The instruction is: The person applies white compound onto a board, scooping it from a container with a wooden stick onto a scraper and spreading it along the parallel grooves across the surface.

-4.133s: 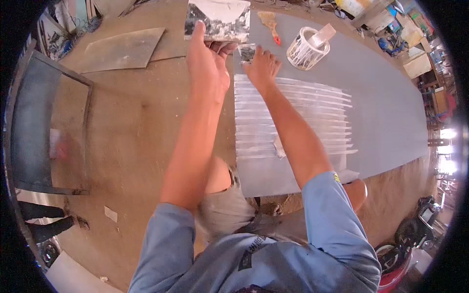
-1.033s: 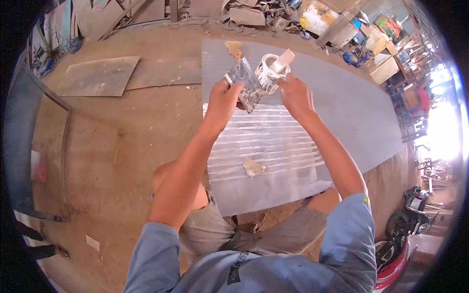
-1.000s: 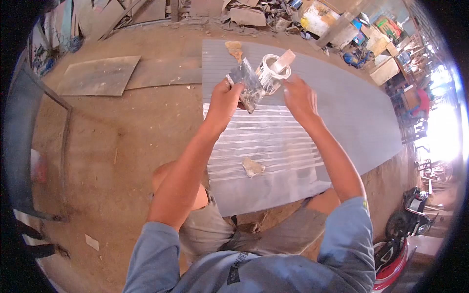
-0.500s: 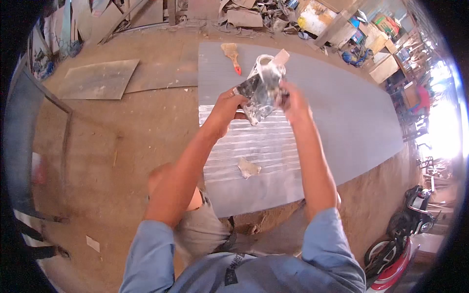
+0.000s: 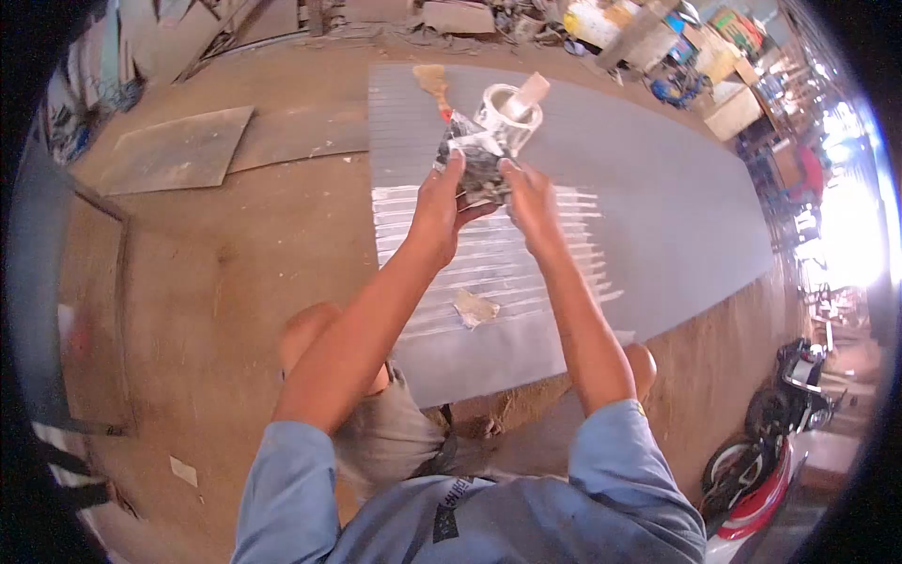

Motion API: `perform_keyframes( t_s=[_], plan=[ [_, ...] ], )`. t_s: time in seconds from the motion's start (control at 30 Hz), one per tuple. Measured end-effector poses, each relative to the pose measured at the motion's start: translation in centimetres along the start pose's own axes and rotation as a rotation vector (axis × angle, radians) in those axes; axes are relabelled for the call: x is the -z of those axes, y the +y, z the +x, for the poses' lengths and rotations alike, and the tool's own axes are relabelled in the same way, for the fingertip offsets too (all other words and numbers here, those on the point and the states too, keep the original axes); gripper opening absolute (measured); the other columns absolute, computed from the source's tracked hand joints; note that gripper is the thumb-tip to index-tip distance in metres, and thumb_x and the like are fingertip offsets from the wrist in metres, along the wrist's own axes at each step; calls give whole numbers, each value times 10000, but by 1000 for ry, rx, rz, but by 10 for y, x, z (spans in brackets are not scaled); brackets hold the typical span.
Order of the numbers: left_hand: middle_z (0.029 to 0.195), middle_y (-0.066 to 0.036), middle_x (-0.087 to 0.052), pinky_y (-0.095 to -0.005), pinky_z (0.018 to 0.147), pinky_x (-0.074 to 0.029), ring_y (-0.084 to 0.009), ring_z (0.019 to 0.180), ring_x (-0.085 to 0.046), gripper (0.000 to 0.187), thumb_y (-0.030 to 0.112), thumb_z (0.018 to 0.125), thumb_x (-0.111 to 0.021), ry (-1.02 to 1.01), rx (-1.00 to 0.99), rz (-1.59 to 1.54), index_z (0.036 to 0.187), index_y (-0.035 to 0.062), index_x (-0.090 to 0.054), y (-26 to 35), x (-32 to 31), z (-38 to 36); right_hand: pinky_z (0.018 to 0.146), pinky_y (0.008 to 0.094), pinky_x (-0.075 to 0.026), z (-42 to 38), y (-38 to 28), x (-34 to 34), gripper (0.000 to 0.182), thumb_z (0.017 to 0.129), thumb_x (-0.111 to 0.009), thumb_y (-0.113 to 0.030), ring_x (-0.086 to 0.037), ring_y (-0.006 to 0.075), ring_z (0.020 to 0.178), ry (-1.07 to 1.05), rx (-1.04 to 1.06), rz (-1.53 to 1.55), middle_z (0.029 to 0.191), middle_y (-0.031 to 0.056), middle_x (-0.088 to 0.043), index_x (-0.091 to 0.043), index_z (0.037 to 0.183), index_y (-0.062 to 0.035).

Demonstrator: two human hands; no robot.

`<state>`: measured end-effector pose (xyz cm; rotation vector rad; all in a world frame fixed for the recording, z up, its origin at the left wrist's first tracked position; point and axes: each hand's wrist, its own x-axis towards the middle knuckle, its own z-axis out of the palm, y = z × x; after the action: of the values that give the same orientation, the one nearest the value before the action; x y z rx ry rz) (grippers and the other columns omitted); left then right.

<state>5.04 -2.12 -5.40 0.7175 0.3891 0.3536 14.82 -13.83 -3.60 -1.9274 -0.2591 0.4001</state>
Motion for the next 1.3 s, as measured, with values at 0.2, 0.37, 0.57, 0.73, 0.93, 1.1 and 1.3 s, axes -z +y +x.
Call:
perform_keyframes(
  t_s=[0.2,0.37,0.57,0.73,0.93,1.1,1.3],
  plan=[
    [1046,-123,-704,-391,738,-633,-245,908,-725,301,95,900,-653,100,-46,191,1181,-8,-611,-12,15,13,702,421,-487,-22,48,26,396,968,-608,-390,-632,297,691,81,245,-224,738,176,-660,-660,1022,-1],
    [1013,-143,-694,-377,625,-622,-251,804,-714,224,55,879,-654,284,-172,140,1085,-20,-609,-15,45,58,994,473,-447,-126,113,30,450,890,-709,-296,-581,353,1174,-43,486,-762,1227,184,-642,-628,1279,-85],
    [1034,-159,-678,-364,576,-618,-262,799,-712,260,46,875,-654,316,-193,82,1112,-15,-567,-30,56,72,1112,488,-341,-168,121,7,607,843,-739,-275,-467,344,1317,-96,607,-906,1354,138,-574,-547,1364,-30],
    [1019,-167,-676,-356,581,-619,-264,797,-711,262,44,884,-640,345,-181,145,1119,-24,-546,-32,63,76,1045,497,-387,-116,112,13,536,831,-754,-254,-535,360,1168,199,467,-758,1212,151,-608,-592,1298,-48],
    [1004,-170,-671,-378,634,-634,-270,782,-695,209,27,921,-597,234,-130,90,1112,-31,-534,-39,81,81,1016,460,-444,5,83,23,554,846,-761,-272,-591,339,1192,288,479,-694,1273,180,-638,-587,1322,-49],
    [1026,-178,-640,-391,704,-663,-282,826,-698,296,26,940,-600,301,-97,-65,1179,-67,-453,-49,54,67,887,402,-530,19,76,-22,495,920,-703,-298,-687,303,1004,250,273,-196,1045,203,-706,-602,1290,15],
    [1062,-205,-622,-403,784,-664,-312,905,-699,356,-25,918,-576,208,48,4,1222,-89,-403,-44,52,31,682,339,-512,24,77,-39,378,945,-650,-328,-630,137,836,-80,-183,591,963,72,-669,-669,1162,-19]
  ],
)
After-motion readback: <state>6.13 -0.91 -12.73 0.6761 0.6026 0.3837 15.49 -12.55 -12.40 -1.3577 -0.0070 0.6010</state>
